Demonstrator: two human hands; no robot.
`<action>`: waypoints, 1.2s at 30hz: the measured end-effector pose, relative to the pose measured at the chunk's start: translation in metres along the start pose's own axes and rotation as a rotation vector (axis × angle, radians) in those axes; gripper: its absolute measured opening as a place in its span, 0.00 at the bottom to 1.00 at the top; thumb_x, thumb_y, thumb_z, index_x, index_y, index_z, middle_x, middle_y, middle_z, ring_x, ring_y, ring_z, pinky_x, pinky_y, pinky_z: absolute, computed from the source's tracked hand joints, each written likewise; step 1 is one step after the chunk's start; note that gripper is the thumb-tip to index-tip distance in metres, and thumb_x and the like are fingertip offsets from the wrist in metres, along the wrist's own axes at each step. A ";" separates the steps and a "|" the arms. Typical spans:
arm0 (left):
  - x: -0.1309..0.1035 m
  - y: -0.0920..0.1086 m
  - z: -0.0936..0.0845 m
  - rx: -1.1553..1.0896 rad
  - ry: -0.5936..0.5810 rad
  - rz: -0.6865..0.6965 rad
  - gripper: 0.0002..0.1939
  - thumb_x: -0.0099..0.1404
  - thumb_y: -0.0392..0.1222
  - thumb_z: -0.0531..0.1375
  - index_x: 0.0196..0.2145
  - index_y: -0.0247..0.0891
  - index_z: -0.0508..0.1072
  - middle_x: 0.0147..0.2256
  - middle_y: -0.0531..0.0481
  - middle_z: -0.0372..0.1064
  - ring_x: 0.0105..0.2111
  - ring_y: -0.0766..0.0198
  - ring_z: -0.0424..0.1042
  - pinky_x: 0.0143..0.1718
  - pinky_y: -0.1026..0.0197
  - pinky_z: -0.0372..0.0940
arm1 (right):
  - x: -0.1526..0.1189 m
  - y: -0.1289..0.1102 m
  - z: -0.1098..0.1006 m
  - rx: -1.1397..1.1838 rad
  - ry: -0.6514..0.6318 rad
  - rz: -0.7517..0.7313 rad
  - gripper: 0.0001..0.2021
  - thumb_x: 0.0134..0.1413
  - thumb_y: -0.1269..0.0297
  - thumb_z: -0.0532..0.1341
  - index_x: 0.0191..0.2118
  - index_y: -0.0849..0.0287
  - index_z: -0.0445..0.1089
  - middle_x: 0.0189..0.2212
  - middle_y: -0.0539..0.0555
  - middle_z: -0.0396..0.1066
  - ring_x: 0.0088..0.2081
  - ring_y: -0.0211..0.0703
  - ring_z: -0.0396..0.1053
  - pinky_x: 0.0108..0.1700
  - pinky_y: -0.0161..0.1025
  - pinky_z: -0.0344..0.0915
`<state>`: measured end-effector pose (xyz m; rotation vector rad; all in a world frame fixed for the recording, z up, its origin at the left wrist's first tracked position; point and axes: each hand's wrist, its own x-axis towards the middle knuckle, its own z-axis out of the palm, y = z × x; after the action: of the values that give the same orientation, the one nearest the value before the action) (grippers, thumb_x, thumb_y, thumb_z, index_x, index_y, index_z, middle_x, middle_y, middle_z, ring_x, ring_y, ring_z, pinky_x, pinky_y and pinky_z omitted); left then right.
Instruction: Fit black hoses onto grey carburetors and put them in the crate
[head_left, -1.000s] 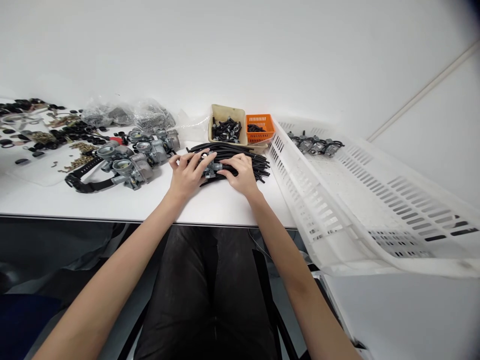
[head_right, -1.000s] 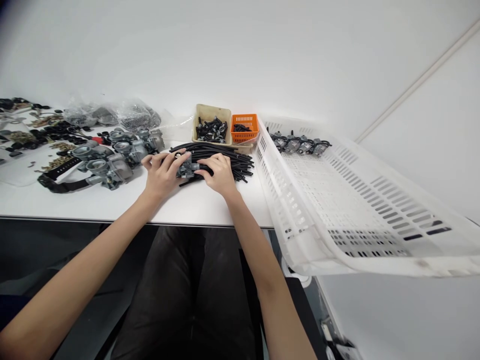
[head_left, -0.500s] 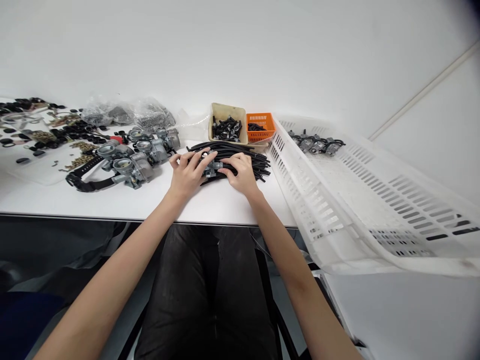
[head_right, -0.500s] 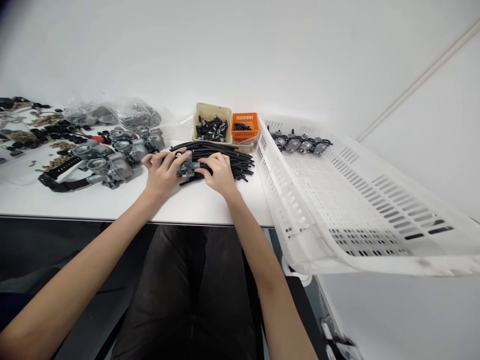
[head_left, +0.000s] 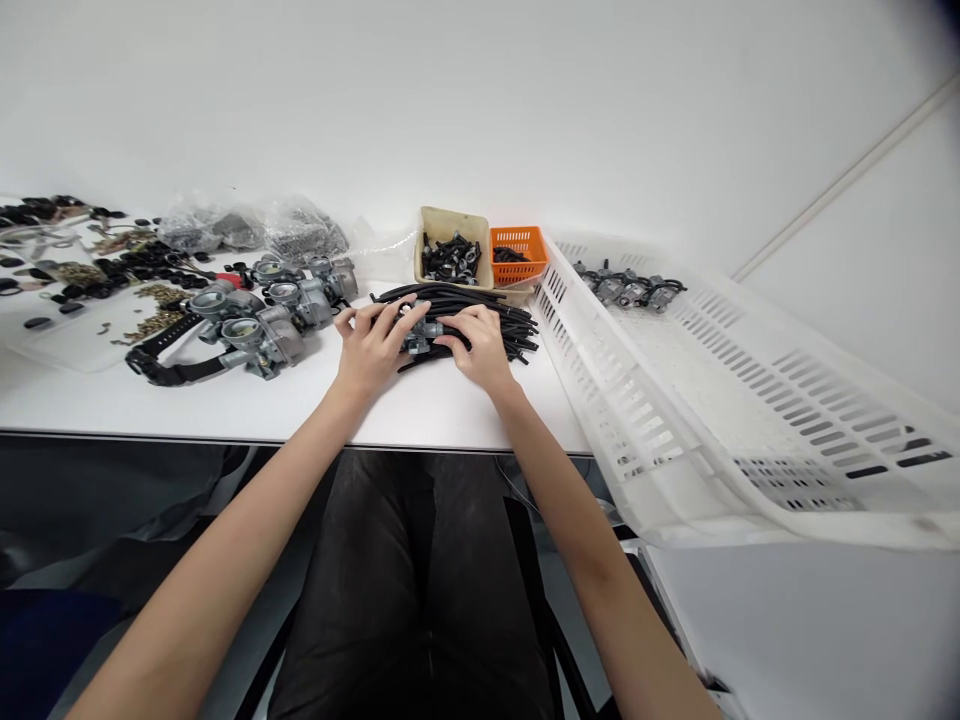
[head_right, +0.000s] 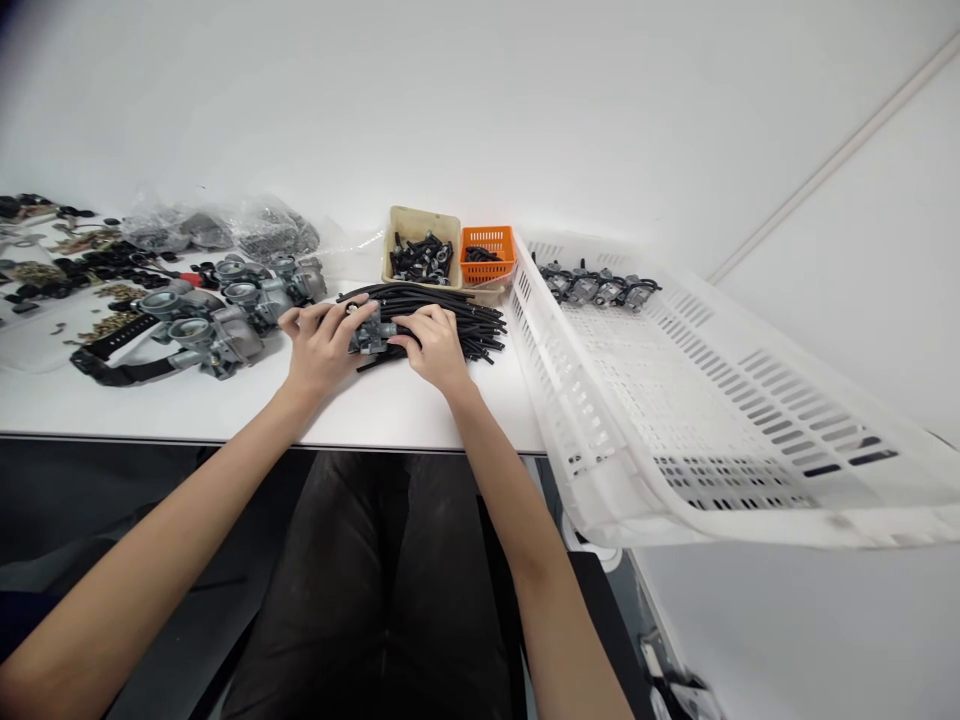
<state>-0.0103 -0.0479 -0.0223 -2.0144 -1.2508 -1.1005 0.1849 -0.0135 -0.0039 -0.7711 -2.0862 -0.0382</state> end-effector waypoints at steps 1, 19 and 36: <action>0.000 0.000 0.000 0.009 0.004 0.003 0.30 0.62 0.43 0.59 0.61 0.49 0.59 0.54 0.43 0.67 0.46 0.49 0.61 0.49 0.47 0.44 | 0.000 0.000 0.000 0.003 0.001 0.001 0.10 0.57 0.62 0.61 0.43 0.58 0.73 0.35 0.54 0.75 0.43 0.48 0.65 0.50 0.47 0.56; -0.001 -0.002 0.002 0.030 0.004 -0.031 0.31 0.60 0.45 0.60 0.60 0.46 0.60 0.52 0.40 0.68 0.47 0.47 0.61 0.49 0.46 0.44 | 0.001 0.002 -0.002 -0.031 -0.034 0.031 0.10 0.58 0.64 0.59 0.44 0.54 0.73 0.40 0.52 0.75 0.45 0.48 0.65 0.53 0.48 0.53; 0.000 0.001 -0.001 -0.012 -0.036 -0.020 0.30 0.61 0.46 0.59 0.61 0.48 0.59 0.54 0.42 0.67 0.47 0.47 0.61 0.50 0.46 0.43 | 0.000 0.001 0.000 -0.032 -0.022 0.059 0.12 0.55 0.56 0.62 0.43 0.55 0.74 0.37 0.53 0.76 0.43 0.48 0.65 0.52 0.49 0.53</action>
<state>-0.0100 -0.0492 -0.0220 -2.0433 -1.2881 -1.0872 0.1853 -0.0129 -0.0043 -0.8559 -2.0874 -0.0313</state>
